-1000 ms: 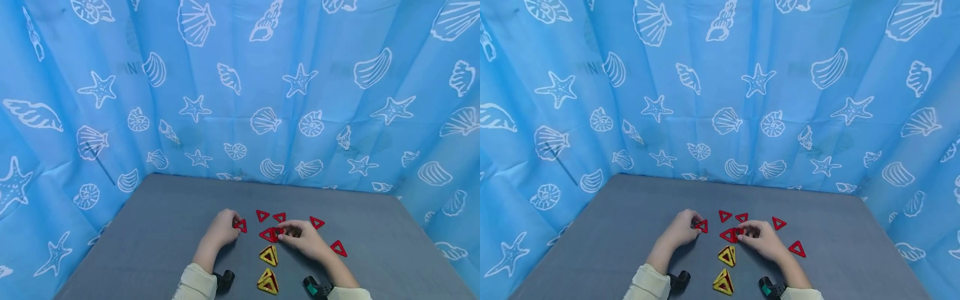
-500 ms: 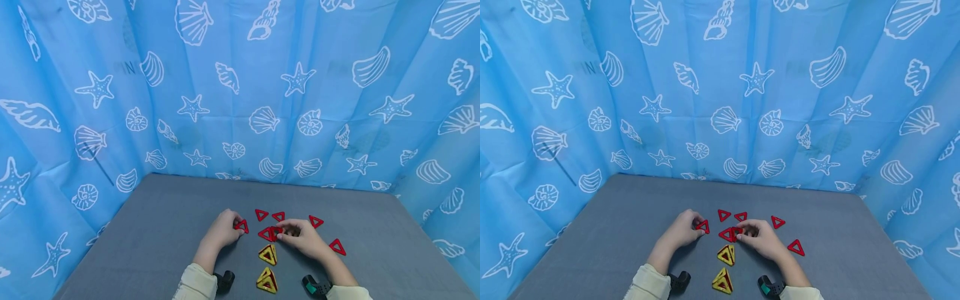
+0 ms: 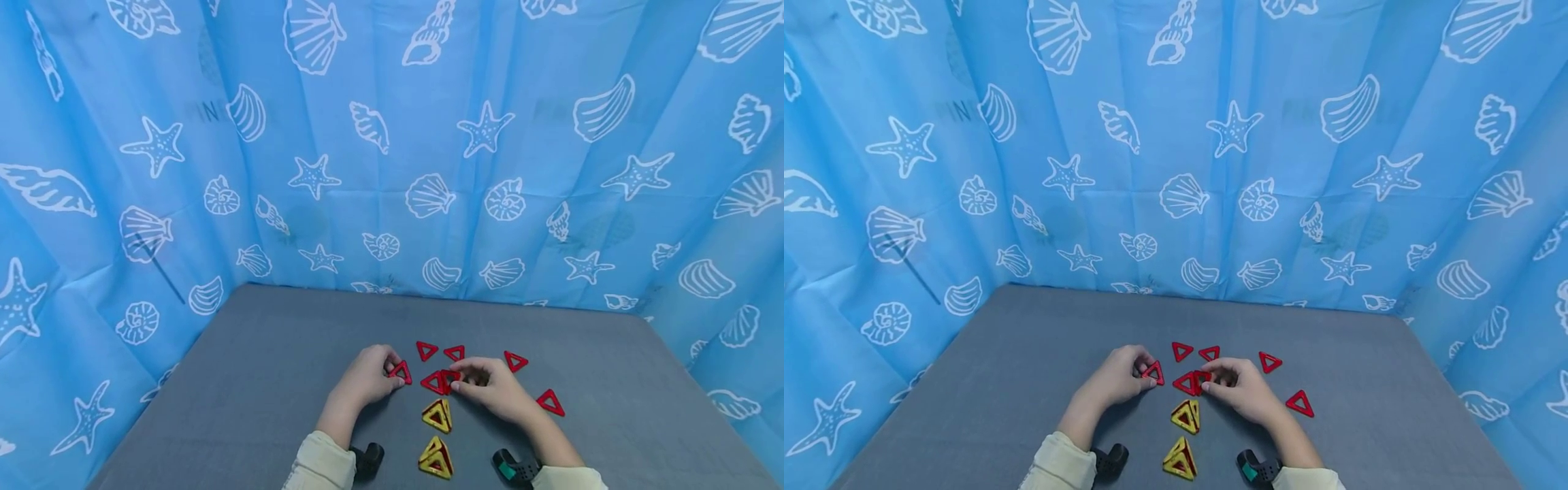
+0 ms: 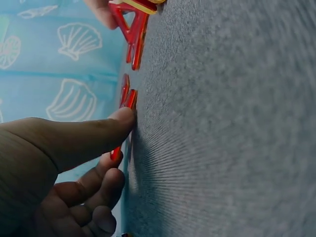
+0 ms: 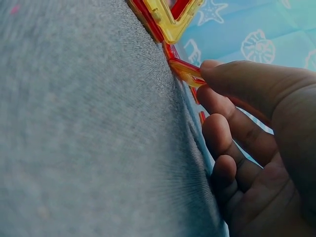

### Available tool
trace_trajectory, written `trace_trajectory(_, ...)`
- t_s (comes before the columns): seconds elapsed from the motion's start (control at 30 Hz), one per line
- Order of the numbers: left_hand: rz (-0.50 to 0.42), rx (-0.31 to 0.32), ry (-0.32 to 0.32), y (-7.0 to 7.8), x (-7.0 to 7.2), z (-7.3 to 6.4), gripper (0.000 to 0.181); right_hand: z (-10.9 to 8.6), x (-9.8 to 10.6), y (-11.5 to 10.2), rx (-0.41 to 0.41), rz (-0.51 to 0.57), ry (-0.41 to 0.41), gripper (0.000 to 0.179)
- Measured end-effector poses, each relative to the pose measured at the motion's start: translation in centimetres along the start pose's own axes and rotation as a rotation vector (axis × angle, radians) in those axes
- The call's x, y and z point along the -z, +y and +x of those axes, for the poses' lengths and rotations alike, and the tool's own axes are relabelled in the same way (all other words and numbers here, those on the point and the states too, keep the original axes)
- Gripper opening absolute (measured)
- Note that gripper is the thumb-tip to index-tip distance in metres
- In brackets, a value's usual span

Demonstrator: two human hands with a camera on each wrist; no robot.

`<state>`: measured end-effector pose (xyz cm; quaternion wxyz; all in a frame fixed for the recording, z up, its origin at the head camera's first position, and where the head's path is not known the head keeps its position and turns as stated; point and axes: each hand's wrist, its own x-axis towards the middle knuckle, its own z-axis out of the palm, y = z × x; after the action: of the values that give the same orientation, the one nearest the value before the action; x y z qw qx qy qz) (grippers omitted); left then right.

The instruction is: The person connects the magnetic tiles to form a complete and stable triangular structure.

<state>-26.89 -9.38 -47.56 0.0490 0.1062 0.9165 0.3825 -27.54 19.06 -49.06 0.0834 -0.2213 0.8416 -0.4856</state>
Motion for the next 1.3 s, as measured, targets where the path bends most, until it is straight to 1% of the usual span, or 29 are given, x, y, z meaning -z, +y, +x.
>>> trace_trajectory(0.23,-0.019,-0.054,-0.016,0.4,-0.3,0.1,0.023,0.0,0.2,-0.2,0.028,0.031,0.003,0.029)
trace_trajectory(0.43,-0.006,-0.065,-0.020,0.9,-0.6,0.0,0.024,0.0,0.1,-0.3,0.039,0.026,0.018,0.029)
trace_trajectory(0.6,0.002,-0.075,-0.024,1.6,-0.7,0.0,0.025,0.1,0.0,-0.1,0.029,0.012,0.027,0.027)
trace_trajectory(0.83,-0.012,-0.079,-0.046,2.3,-0.7,-0.2,0.030,0.2,-0.1,0.1,0.018,-0.008,0.021,0.026)
trace_trajectory(1.1,-0.008,-0.110,-0.043,2.7,-0.9,-0.3,0.030,0.2,-0.1,0.0,0.029,-0.013,0.014,0.028)
trace_trajectory(1.3,-0.012,-0.113,-0.050,2.8,-1.1,-0.3,0.029,0.2,-0.2,-0.1,0.026,0.000,0.001,0.030)
